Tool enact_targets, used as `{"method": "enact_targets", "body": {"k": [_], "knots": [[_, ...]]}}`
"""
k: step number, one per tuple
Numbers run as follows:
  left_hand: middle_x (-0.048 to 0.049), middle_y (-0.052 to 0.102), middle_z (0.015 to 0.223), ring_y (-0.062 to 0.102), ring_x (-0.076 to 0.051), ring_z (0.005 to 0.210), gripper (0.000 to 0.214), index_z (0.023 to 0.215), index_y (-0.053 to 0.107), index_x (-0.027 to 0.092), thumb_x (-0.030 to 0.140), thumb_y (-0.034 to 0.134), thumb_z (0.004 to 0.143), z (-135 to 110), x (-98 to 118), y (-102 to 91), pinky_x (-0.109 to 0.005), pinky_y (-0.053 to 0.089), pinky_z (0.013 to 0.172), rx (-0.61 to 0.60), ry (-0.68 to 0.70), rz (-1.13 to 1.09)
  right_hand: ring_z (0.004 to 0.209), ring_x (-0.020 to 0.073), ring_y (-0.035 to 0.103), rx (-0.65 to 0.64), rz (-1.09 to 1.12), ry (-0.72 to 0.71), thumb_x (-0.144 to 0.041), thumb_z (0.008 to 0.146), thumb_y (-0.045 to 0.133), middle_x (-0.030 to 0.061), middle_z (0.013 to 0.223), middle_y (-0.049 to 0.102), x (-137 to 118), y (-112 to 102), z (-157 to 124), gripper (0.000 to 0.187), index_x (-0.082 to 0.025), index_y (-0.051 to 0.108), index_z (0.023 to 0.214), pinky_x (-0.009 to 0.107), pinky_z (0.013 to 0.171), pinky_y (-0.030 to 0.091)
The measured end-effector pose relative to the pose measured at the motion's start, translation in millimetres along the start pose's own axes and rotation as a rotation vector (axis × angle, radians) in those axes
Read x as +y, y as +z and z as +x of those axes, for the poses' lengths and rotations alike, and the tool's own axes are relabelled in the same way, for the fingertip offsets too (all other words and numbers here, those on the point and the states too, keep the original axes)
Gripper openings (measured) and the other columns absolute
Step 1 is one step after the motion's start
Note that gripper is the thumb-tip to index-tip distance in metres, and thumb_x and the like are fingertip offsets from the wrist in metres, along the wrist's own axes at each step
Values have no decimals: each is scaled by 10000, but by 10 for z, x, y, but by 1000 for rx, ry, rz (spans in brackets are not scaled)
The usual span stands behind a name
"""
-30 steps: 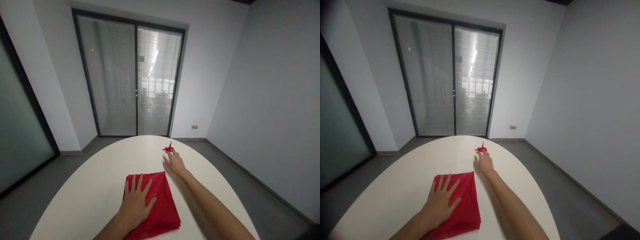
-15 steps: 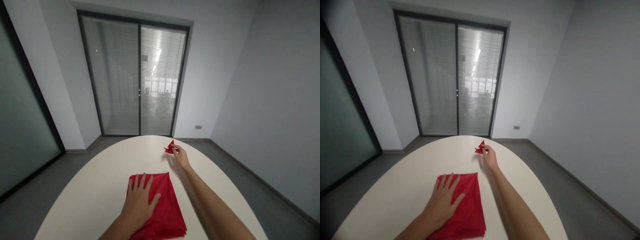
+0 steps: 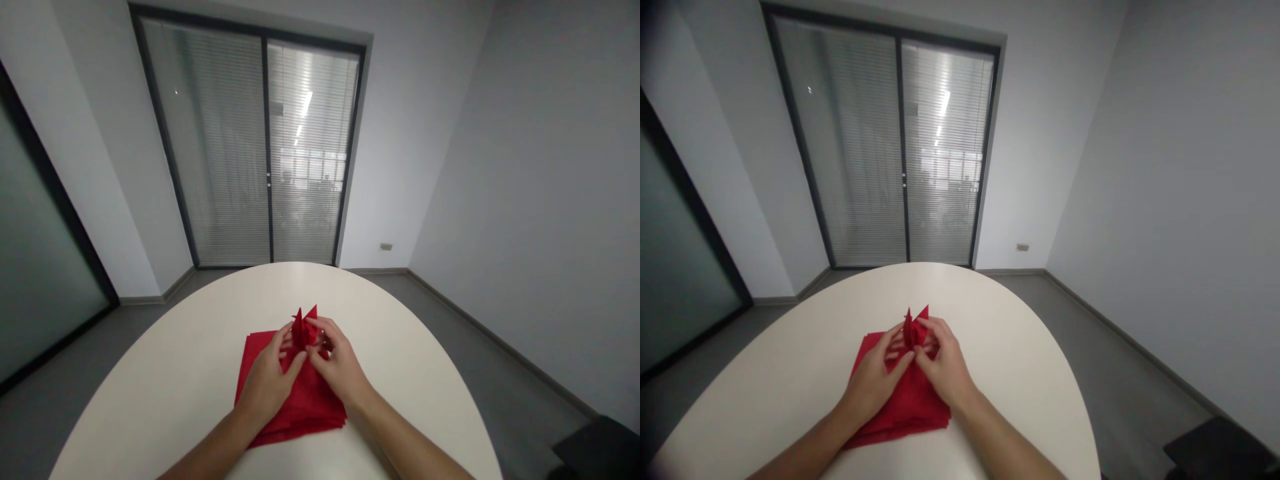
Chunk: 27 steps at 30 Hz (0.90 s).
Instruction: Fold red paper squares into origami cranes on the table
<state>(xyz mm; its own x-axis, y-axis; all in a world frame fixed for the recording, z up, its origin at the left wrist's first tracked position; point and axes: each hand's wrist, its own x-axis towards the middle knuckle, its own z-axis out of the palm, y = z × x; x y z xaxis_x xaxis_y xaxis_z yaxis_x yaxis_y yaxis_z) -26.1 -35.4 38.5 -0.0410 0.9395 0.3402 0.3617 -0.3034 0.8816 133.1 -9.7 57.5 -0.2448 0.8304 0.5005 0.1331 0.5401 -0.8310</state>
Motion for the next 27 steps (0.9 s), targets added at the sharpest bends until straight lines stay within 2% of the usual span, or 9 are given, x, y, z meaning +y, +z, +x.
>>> {"method": "enact_targets", "body": {"k": [4, 7, 9, 11, 13, 15, 18, 21, 27], "knots": [[-123, 711, 1203, 694, -238, 1082, 472, 1344, 555, 169, 337, 559, 903, -22, -4, 56, -408, 557, 972, -34, -9, -48, 970, 183, 618, -6, -32, -15, -109, 832, 576, 57, 1235, 599, 12, -36, -79, 471, -286, 593, 1269, 345, 874, 525], [-116, 707, 1226, 694, -238, 1092, 450, 1335, 576, 174, 307, 536, 907, -20, 16, 62, -417, 538, 1011, -58, 5, -32, 893, 172, 623, 39, 34, 45, -145, 836, 618, 58, 1169, 622, 36, -17, -99, 684, -297, 371, 1455, 342, 836, 535], [-111, 692, 1258, 688, -238, 1108, 472, 1353, 561, 179, 298, 549, 896, -15, 28, 71, -414, 539, 1015, -91, 3, -47, 834, 169, 622, 61, 100, 102, -178, 828, 647, 47, 1104, 636, 49, 1, -97, 788, -295, 259, 1504, 330, 778, 543], [-106, 690, 1262, 683, -241, 1119, 469, 1341, 568, 186, 290, 563, 883, -7, 36, 79, -415, 546, 1007, -110, 5, -75, 832, 181, 630, 37, 143, 140, -212, 829, 661, 38, 1038, 652, 56, 15, -81, 658, -275, 391, 1425, 331, 763, 544], [-103, 708, 1220, 692, -247, 1097, 426, 1285, 603, 192, 281, 573, 869, 4, 43, 78, -416, 567, 973, -105, 10, -100, 865, 200, 641, 4, 166, 147, -241, 831, 668, 36, 986, 667, 61, 23, -56, 390, -242, 570, 1209, 346, 792, 540], [-97, 710, 1197, 692, -248, 1088, 357, 1205, 640, 201, 268, 576, 861, 18, 52, 66, -402, 592, 918, -76, 24, -105, 935, 215, 645, -2, 194, 131, -251, 814, 691, 43, 1010, 676, 72, 29, -32, 254, -224, 611, 1053, 361, 856, 525], [-82, 707, 1147, 675, -238, 1083, 195, 1007, 687, 210, 256, 573, 856, 41, 69, 36, -361, 603, 854, -29, 79, -73, 1021, 217, 631, 18, 241, 99, -254, 780, 734, 50, 1082, 669, 100, 28, -14, 232, -219, 591, 960, 366, 938, 486], [-56, 724, 985, 697, -212, 947, 124, 882, 674, 209, 259, 563, 864, 51, 85, 17, -355, 593, 846, -58, 78, -66, 917, 197, 627, 2, 206, 108, -300, 798, 742, 37, 967, 671, 127, 8, -13, 192, -209, 585, 861, 336, 870, 487], [-57, 716, 1031, 695, -211, 946, 156, 983, 620, 209, 302, 594, 861, 21, 112, 34, -339, 600, 809, -158, -3, -137, 742, 167, 590, 35, 225, 181, -439, 783, 769, -8, 795, 633, 126, -23, -14, 327, -212, 540, 837, 283, 704, 475]]}}
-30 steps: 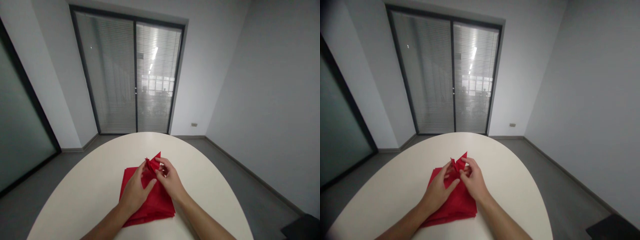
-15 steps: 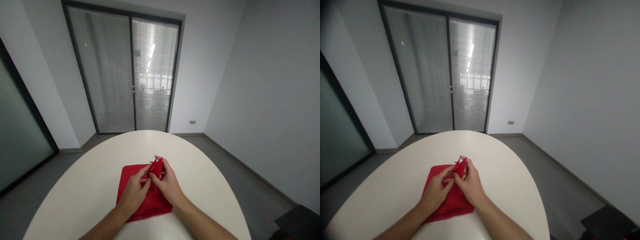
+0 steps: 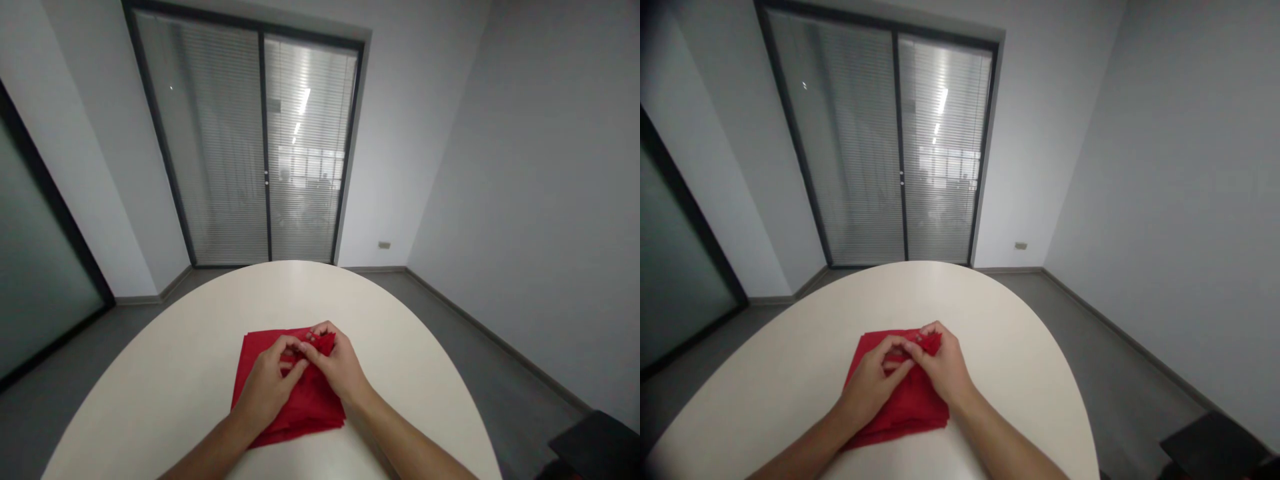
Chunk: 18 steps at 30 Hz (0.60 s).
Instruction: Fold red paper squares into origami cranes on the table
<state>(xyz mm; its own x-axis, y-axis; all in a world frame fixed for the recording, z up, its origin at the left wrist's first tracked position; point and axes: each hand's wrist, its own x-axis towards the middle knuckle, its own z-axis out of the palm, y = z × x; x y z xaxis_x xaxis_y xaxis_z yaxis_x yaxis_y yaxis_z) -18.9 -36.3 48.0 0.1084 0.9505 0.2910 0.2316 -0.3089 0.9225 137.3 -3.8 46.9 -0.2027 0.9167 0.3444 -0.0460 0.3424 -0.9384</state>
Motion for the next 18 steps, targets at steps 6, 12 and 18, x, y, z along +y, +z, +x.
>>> {"method": "enact_targets", "body": {"k": [6, 12, 18], "knots": [[-41, 716, 942, 705, -206, 914, 152, 883, 583, 213, 361, 557, 901, 16, -27, -19, -344, 576, 848, 45, -9, 1, 751, 168, 587, -21, 18, -11, -440, 749, 798, -6, 834, 636, -41, -7, 21, 350, -219, 556, 872, 277, 701, 476], [-46, 705, 949, 696, -214, 909, 148, 880, 584, 217, 361, 558, 899, 17, -29, -30, -325, 580, 779, 131, 16, 34, 817, 196, 622, -8, -109, -103, -381, 793, 761, 16, 845, 688, -103, -42, 35, 200, -214, 673, 859, 302, 775, 482], [-37, 687, 908, 686, -202, 876, 158, 888, 583, 216, 371, 556, 903, 29, -31, -46, -307, 566, 767, 152, 23, 52, 774, 197, 627, 33, -136, -93, -413, 826, 731, 25, 782, 702, -83, -58, 38, 221, -200, 701, 775, 309, 764, 478]]}}
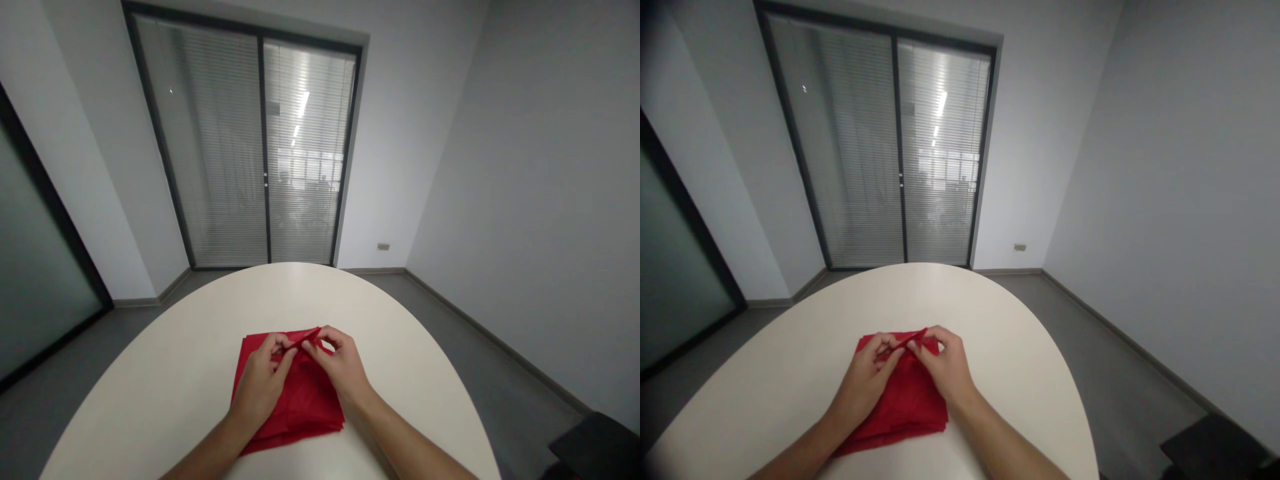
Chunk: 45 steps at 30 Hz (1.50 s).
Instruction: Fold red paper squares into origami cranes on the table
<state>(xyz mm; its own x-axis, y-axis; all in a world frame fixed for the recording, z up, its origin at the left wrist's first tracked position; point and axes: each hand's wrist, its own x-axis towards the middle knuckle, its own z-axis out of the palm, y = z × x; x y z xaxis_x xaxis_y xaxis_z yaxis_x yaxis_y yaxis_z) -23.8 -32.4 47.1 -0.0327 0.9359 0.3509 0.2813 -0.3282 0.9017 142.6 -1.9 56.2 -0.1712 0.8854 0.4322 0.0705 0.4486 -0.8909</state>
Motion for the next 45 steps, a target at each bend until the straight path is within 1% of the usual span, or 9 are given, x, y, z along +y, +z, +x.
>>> {"method": "enact_targets", "body": {"k": [5, 8, 11, 13, 19, 24, 32, 41, 45], "knots": [[-55, 700, 947, 693, -214, 897, 162, 932, 602, 212, 358, 591, 863, 18, -18, -8, -312, 577, 738, -23, -5, 13, 611, 145, 521, 26, 65, 78, -483, 847, 687, -12, 627, 583, 22, -5, 26, 349, -192, 621, 666, 277, 613, 425], [-73, 704, 996, 696, -222, 927, 217, 994, 605, 205, 354, 604, 837, 23, -20, -2, -309, 586, 715, 27, -18, 6, 696, 156, 590, 39, 228, 116, -502, 807, 722, 0, 755, 638, 43, 20, 28, 311, -209, 674, 900, 284, 677, 482], [-64, 710, 979, 706, -213, 903, 241, 1002, 594, 201, 350, 627, 816, 37, -28, 11, -310, 589, 729, 93, -40, -32, 819, 173, 647, -27, 370, 158, -445, 704, 824, 11, 937, 659, 67, 86, -7, 577, -272, 573, 1194, 303, 745, 531], [-54, 713, 951, 713, -206, 856, 266, 989, 590, 200, 363, 659, 790, 49, -32, 20, -313, 592, 717, 102, -64, -91, 825, 175, 654, -98, 378, 180, -402, 675, 850, 3, 941, 651, 79, 135, -35, 634, -287, 536, 1213, 308, 740, 542], [-40, 690, 887, 690, -182, 738, 390, 966, 618, 166, 509, 657, 785, 74, -2, 22, -275, 593, 561, 43, -227, -248, 689, 145, 622, -53, 352, 159, -416, 773, 768, -23, 804, 658, 119, 130, -31, 421, -258, 519, 1074, 280, 678, 500], [-29, 680, 836, 677, -170, 722, 368, 909, 644, 158, 499, 680, 776, 71, 5, 12, -274, 603, 579, 23, -248, -276, 800, 174, 608, 8, 9, 33, -329, 824, 716, 20, 894, 661, 125, 61, -11, 186, -219, 627, 944, 312, 766, 485], [-51, 713, 890, 693, -172, 736, 356, 922, 633, 157, 481, 682, 781, 61, -2, 7, -275, 608, 595, 27, -270, -326, 787, 175, 612, -130, 8, 65, -260, 795, 738, 16, 891, 695, -5, 68, -36, 224, -211, 679, 1006, 302, 758, 479], [-34, 694, 822, 680, -182, 716, 404, 854, 640, 167, 519, 745, 686, 75, 57, -3, -261, 589, 544, 34, -311, -375, 819, 178, 628, -155, -22, -2, -316, 924, 615, 35, 908, 708, -23, 6, -31, 169, -205, 688, 1029, 296, 767, 478], [-33, 674, 800, 685, -202, 766, 399, 793, 636, 168, 551, 714, 714, 59, 64, 0, -277, 601, 581, 34, -306, -353, 834, 169, 620, -71, 46, -28, -321, 958, 563, 18, 930, 678, 73, 27, -34, 182, -236, 579, 1118, 281, 753, 477]]}}
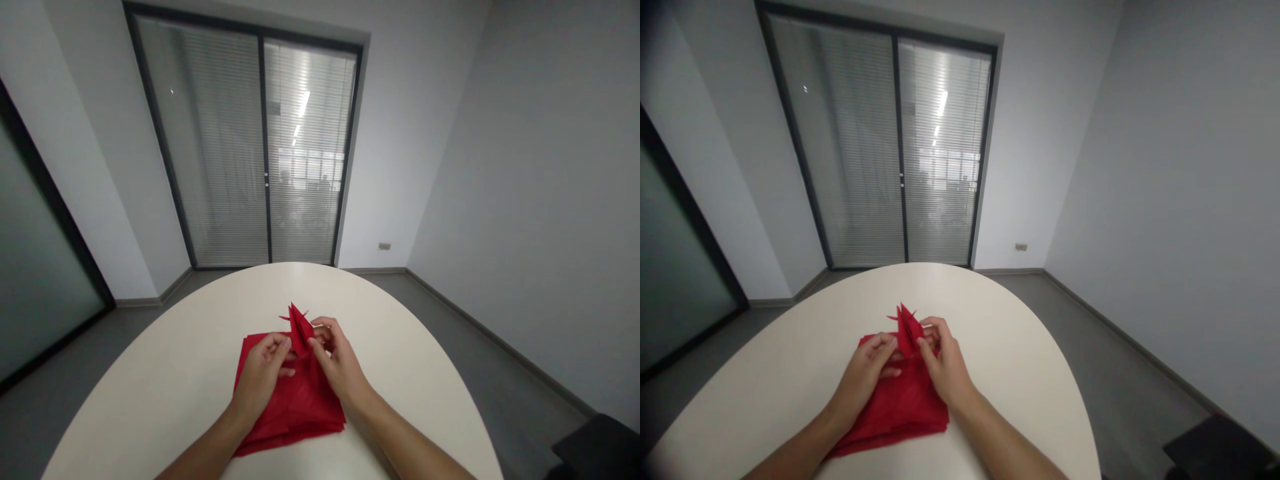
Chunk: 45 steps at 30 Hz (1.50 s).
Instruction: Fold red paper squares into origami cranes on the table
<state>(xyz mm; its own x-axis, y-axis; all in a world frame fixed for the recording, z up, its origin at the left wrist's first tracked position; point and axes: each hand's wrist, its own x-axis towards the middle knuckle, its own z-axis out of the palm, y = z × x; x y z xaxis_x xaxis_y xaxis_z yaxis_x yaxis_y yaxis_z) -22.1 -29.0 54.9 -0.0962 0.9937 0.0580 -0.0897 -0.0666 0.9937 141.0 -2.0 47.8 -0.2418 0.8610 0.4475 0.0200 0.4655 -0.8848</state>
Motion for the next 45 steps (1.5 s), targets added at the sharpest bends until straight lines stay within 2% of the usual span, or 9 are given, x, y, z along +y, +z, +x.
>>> {"method": "enact_targets", "body": {"k": [4, 11, 16, 20, 24, 28, 34, 39, 45], "knots": [[-28, 678, 829, 687, -196, 761, 386, 889, 625, 179, 527, 699, 740, -12, 4, 7, -272, 595, 575, -6, 29, 27, 818, 166, 607, -2, -50, -18, -305, 963, 545, 19, 917, 660, 27, 14, -16, 141, -230, 593, 1072, 284, 761, 473], [-29, 660, 832, 668, -179, 742, 326, 876, 632, 170, 467, 683, 753, -14, 27, -8, -265, 595, 589, 6, 84, 63, 1022, 212, 620, -61, -71, 29, -316, 966, 521, 72, 1184, 672, -78, -7, 0, 305, -242, 616, 1247, 342, 905, 465], [-7, 630, 787, 651, -167, 718, 287, 850, 631, 173, 440, 678, 755, -5, 29, 2, -264, 598, 586, 19, 74, 42, 846, 187, 605, -35, -31, 38, -306, 933, 561, 38, 949, 683, -72, -27, 12, 132, -219, 643, 989, 304, 790, 463], [-32, 665, 839, 659, -174, 734, 292, 860, 631, 168, 443, 668, 769, -4, 36, 0, -269, 597, 587, 21, 69, 37, 857, 185, 601, -59, 63, 44, -273, 889, 605, 38, 946, 676, -125, -51, 21, 61, -215, 598, 872, 300, 799, 448], [-51, 692, 911, 678, -187, 773, 319, 896, 629, 171, 471, 654, 792, 8, 35, -17, -273, 592, 599, 47, 82, 39, 948, 210, 611, -114, 243, 47, -274, 849, 631, 50, 1034, 679, -191, -88, 17, 135, -221, 532, 775, 333, 869, 449], [-44, 700, 910, 687, -182, 763, 300, 886, 621, 177, 468, 635, 815, 23, 10, -31, -305, 598, 686, 44, 133, 62, 998, 226, 603, -191, 215, 69, -258, 902, 459, 58, 1018, 674, -189, -110, 21, 229, -205, 596, 726, 354, 909, 436], [-40, 714, 889, 694, -199, 795, 269, 896, 633, 186, 449, 619, 842, -6, 13, -41, -312, 575, 775, 11, 217, 141, 789, 174, 617, -115, 15, 129, -286, 820, 689, 28, 878, 685, -60, -87, 59, 148, -195, 678, 935, 299, 761, 480], [-59, 725, 873, 692, -222, 792, 368, 783, 643, 180, 544, 610, 821, -20, 71, -40, -304, 587, 682, -58, 124, 18, 867, 180, 650, -125, -30, 18, -244, 846, 672, 54, 1002, 713, -43, -131, 47, 162, -210, 720, 997, 309, 791, 501], [-54, 731, 852, 696, -209, 746, 289, 866, 654, 179, 408, 740, 713, -49, 138, -26, -298, 589, 677, -106, 128, 19, 983, 215, 661, -215, -45, -122, -245, 892, 644, 72, 1048, 728, -137, -169, 45, 180, -243, 747, 1039, 373, 883, 505]]}}
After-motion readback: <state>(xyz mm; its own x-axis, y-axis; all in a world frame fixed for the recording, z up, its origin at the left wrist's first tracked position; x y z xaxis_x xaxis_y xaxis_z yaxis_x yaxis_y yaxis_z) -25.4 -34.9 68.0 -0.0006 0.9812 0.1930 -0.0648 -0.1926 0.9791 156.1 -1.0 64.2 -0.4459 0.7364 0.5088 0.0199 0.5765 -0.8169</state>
